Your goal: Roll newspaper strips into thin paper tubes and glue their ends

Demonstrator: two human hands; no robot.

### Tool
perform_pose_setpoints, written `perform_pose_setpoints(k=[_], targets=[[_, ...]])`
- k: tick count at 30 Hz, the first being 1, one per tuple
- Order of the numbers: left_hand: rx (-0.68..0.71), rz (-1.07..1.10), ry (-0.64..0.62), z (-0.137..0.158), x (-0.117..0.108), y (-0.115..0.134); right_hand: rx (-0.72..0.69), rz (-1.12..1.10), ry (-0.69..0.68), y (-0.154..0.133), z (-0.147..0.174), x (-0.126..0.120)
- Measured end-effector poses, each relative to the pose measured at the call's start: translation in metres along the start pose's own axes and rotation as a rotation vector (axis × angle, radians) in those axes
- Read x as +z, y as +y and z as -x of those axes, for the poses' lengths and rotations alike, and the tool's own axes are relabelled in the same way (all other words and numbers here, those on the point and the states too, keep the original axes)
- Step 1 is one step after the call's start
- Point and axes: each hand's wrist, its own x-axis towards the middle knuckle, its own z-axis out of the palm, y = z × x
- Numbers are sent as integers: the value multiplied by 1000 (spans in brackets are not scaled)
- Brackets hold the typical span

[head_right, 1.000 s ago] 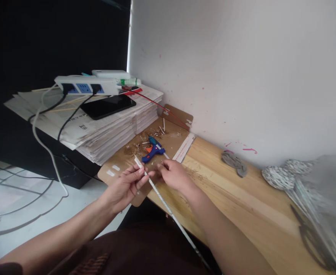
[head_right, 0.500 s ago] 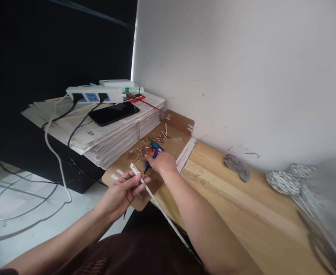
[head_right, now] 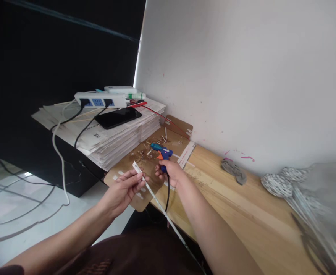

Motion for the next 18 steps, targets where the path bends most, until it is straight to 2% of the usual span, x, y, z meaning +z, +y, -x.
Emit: perform_pose_setpoints(k=[6,12,18], targets=[[54,13,-23,-13,-2,6,-104,-148,-9,0,12,-5],[109,20,-22,-25,9,20,-194,-130,11,5,20,1],[33,16,-31,-40,13,18,-239,-72,-47,9,26,5]])
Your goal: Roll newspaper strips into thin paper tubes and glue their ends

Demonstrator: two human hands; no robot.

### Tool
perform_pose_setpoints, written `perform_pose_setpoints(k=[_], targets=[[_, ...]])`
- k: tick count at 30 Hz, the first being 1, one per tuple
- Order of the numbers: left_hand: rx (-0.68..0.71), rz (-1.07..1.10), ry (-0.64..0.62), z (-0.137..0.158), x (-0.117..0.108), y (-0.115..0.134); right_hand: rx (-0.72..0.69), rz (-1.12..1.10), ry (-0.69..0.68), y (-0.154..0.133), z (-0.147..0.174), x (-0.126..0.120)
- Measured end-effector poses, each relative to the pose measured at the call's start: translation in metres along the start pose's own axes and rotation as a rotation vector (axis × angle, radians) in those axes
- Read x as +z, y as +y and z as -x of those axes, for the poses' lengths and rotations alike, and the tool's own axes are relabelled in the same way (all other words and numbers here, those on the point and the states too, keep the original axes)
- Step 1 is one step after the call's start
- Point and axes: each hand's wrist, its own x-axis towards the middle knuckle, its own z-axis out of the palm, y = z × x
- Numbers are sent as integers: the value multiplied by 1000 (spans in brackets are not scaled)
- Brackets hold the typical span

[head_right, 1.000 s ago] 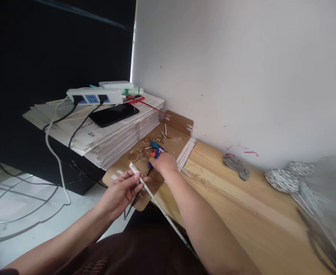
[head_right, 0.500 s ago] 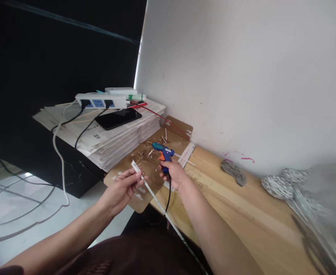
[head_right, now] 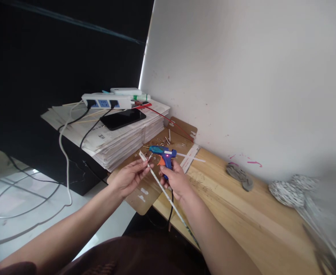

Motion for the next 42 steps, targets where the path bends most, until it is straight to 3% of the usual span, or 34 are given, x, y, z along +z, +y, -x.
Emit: perform_pose_setpoints(k=[3,10,15,25,31,36,42], targets=[[-28,0,8,-7,-2,-3,8,-15,-16,-1,3,1],[-19,-16,60,-15,-6,-6,118,-281,-104,-4,2,-9],[-30,-20,95,-16,-9,-11,52,-366,-90,-13,-2,-20],[55,35,121,-36,-9,0,-82,-209,11,-16,-1,-26],[5,-34,52,-13,0,-3,-361,32,196,-15,9,-18],[-16,-31,3,5,16,-7,-263,291,244,-17,18,-6],[-40,-14,-19,11,21,-4,-275,496,207,-17,36,6]])
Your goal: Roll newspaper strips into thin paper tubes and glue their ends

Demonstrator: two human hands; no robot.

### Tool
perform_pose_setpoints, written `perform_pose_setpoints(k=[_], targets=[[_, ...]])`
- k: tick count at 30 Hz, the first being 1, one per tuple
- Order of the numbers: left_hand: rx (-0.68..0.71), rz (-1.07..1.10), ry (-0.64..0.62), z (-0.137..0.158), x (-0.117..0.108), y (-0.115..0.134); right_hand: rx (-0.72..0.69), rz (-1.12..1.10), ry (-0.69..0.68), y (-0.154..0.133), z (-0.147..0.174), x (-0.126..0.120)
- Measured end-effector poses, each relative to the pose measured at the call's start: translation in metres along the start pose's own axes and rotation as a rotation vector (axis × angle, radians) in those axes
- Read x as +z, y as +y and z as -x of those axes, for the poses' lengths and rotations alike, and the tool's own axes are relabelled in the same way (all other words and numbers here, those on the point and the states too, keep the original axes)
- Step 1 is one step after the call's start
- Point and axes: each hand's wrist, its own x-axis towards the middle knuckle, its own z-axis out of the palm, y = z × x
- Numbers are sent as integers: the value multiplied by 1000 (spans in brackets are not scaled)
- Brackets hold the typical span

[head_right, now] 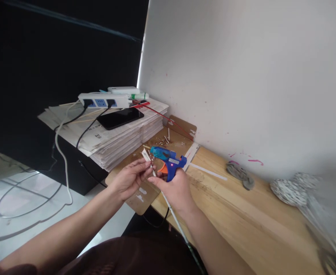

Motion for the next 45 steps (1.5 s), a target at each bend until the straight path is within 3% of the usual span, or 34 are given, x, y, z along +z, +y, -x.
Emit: perform_pose_setpoints(k=[3,6,13,15,17,21,23,25,31,35,41,45], targets=[[-11,15,-20,0,-2,0,-15,30,18,-1,6,1],[-33,21,-63,-1,-6,-1,21,-84,-19,-1,7,1],[-113,29,-158,0,-12,2,353,-563,-259,5,4,-1],[-115,32,-140,0,-13,1,375,-611,-290,8,5,0],[-107,45,-108,0,-13,0,310,-550,-261,8,5,-1],[-84,67,-59,-2,-14,-2,70,-167,-126,-1,7,-4],[-77,66,-53,-2,-14,-3,27,-55,-84,-7,8,-5],[-77,61,-66,-2,-14,-2,68,-89,-81,-9,8,-4],[-101,39,-101,2,-12,1,319,-476,-226,6,4,-3],[-97,20,-109,3,-12,1,365,-537,-259,11,4,-3],[-79,-2,-107,4,-11,3,272,-416,-219,11,5,-4],[-39,-23,-65,4,-8,5,79,-137,-21,10,7,-13]])
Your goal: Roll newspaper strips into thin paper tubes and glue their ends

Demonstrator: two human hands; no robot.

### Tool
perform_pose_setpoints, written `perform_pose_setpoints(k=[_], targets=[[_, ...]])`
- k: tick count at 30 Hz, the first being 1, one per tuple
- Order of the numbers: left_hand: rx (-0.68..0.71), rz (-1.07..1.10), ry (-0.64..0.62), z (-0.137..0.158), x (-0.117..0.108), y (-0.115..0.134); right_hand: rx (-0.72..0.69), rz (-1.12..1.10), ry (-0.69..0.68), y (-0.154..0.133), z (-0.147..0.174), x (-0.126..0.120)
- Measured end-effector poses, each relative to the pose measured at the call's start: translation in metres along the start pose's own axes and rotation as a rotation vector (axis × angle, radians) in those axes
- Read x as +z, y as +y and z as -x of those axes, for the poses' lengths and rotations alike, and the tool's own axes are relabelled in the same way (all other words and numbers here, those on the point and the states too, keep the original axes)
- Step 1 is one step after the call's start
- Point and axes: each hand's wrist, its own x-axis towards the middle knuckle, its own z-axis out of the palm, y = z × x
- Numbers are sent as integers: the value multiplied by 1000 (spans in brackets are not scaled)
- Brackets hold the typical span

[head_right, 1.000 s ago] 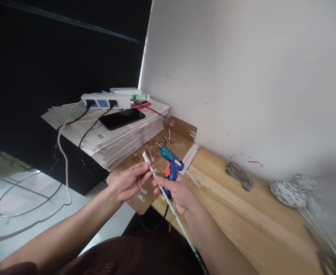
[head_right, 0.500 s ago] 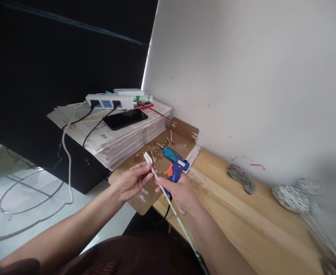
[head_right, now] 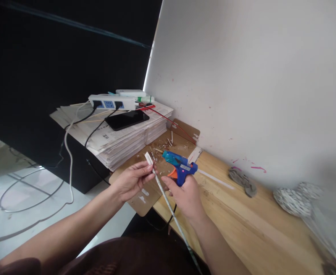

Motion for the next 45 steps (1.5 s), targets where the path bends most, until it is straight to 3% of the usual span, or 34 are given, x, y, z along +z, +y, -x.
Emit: perform_pose_setpoints(k=[2,8,14,18,24,45], targets=[[20,-13,6,1,1,0,-48,72,40,-4,4,-6],[55,-20,17,4,3,-1,-128,-17,-38,-14,21,-14],[103,-37,-14,6,3,-3,-58,13,-83,-14,31,-12],[123,-54,-22,7,3,-3,-58,134,-11,-17,33,-12],[144,-67,-25,9,3,-3,-204,384,67,-20,36,-15],[147,-58,-33,10,1,-3,-275,597,26,-32,37,-15]])
